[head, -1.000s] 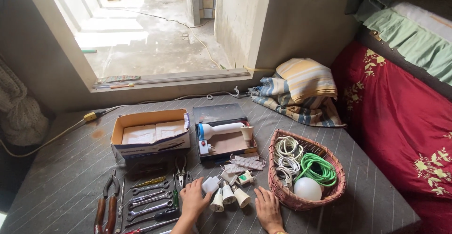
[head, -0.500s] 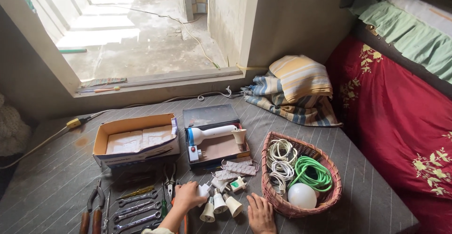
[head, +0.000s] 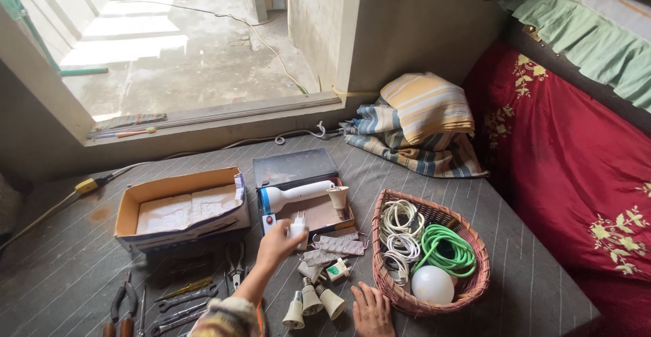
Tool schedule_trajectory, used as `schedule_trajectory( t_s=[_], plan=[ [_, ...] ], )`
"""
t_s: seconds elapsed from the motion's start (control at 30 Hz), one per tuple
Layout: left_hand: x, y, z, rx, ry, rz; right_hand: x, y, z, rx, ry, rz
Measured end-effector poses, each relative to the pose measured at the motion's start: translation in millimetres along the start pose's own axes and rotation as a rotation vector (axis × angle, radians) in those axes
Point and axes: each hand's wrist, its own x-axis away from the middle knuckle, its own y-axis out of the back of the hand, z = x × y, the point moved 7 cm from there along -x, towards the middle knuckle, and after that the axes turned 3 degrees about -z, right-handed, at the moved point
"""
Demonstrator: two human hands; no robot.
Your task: The person sorts electrical supplies on a table, placing a flashlight, light bulb sockets, and a plug adapter into a small box. They also handle a basket containing wires and a light bulb, and arrange tools on the table.
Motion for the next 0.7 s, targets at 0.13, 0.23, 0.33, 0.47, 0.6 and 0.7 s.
schedule_trajectory(
  t_s=[0.13, 0.23, 0.33, 0.47, 0.6, 0.7],
  plan=[
    [-52, -31, -17, -0.019, 0.067, 0.014, 2, 0, 0, -0.007, 0.04, -0.057],
    [-78, -63, -15, -0.098, 0.149, 0.06, 5, -2, -2, -0.011, 0.081, -0.103],
    [-101, -103, 1, -0.151, 0.195, 0.1, 6, -5, -3, -0.023, 0.09, -0.111],
    [-109, -131, 3, -0.17, 0.204, 0.119, 6, -2, -3, -0.043, 0.063, -0.092],
    [-108, -151, 14, -0.116, 0.152, 0.118, 1, 8, 3, -0.058, 0.02, -0.031],
    [-102, -153, 19, -0.007, 0.127, 0.087, -1, 12, 6, -0.067, -0.015, 0.031]
  ],
)
